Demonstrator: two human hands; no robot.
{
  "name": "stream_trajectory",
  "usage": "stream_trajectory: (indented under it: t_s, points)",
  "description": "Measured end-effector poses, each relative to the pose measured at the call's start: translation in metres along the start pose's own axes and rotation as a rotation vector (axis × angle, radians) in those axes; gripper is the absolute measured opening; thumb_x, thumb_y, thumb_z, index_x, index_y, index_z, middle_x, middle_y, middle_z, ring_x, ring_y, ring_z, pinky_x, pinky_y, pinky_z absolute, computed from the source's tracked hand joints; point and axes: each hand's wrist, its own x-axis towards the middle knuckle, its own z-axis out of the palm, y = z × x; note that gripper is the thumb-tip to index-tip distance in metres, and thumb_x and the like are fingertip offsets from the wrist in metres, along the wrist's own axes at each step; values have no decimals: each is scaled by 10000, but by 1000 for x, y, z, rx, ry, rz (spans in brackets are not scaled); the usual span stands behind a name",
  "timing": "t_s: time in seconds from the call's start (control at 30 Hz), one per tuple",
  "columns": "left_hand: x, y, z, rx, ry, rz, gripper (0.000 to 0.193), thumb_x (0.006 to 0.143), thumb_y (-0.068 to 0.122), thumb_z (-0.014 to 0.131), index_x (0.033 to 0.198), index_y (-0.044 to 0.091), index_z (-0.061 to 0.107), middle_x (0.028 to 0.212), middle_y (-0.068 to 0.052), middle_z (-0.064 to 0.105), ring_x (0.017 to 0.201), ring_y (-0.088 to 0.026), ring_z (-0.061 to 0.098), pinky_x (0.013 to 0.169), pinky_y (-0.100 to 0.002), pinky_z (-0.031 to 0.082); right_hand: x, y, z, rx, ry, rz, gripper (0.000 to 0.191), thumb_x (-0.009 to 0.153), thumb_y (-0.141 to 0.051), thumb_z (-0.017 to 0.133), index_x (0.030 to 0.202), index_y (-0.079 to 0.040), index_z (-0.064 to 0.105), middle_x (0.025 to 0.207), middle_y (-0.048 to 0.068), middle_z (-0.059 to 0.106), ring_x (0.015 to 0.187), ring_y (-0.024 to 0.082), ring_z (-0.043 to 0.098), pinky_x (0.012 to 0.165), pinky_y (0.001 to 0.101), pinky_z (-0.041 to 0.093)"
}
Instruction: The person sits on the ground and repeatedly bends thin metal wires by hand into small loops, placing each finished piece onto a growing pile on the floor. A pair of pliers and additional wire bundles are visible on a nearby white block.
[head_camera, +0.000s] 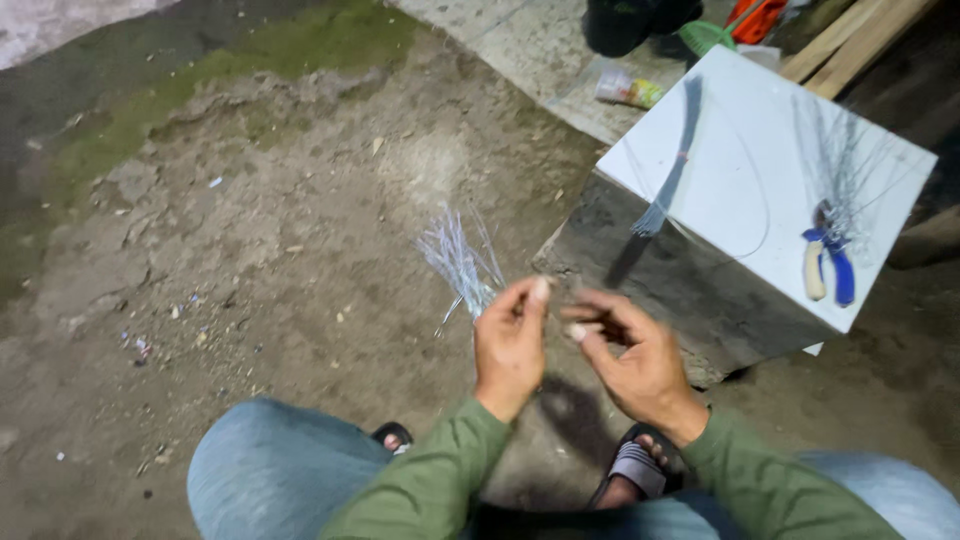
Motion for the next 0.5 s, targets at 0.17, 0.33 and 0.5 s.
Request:
stream_trajectory:
  t_s: [0.17, 0.33, 0.5]
  points:
    - [15, -7, -15, -515, 117, -285, 257, 1041, 235, 620, 1150, 6, 664, 670, 45, 462, 511, -34, 371, 440, -215, 302, -11, 20, 33, -43, -218, 140, 257, 867, -99, 771, 1109, -16, 761, 1010, 64, 823, 936, 103, 739, 841, 269, 575]
    - [21, -3, -15, -538, 164, -361, 284, 1034, 266, 611, 1159, 13, 647, 688, 34, 467, 524, -49, 388, 459, -224, 327, -6, 36, 35, 84, -220, 336, 259, 855, -87, 776, 1105, -20, 763, 999, 62, 821, 886, 105, 740, 799, 269, 595]
    - [18, -2, -20, -531, 158, -387, 290, 1033, 265, 619, 1169, 11, 651, 704, 30, 475, 551, -59, 419, 485, -230, 358, -8, 48, 40, 212, -252, 314, 238, 868, -33, 712, 1098, 22, 743, 996, 71, 804, 901, 91, 747, 815, 249, 595]
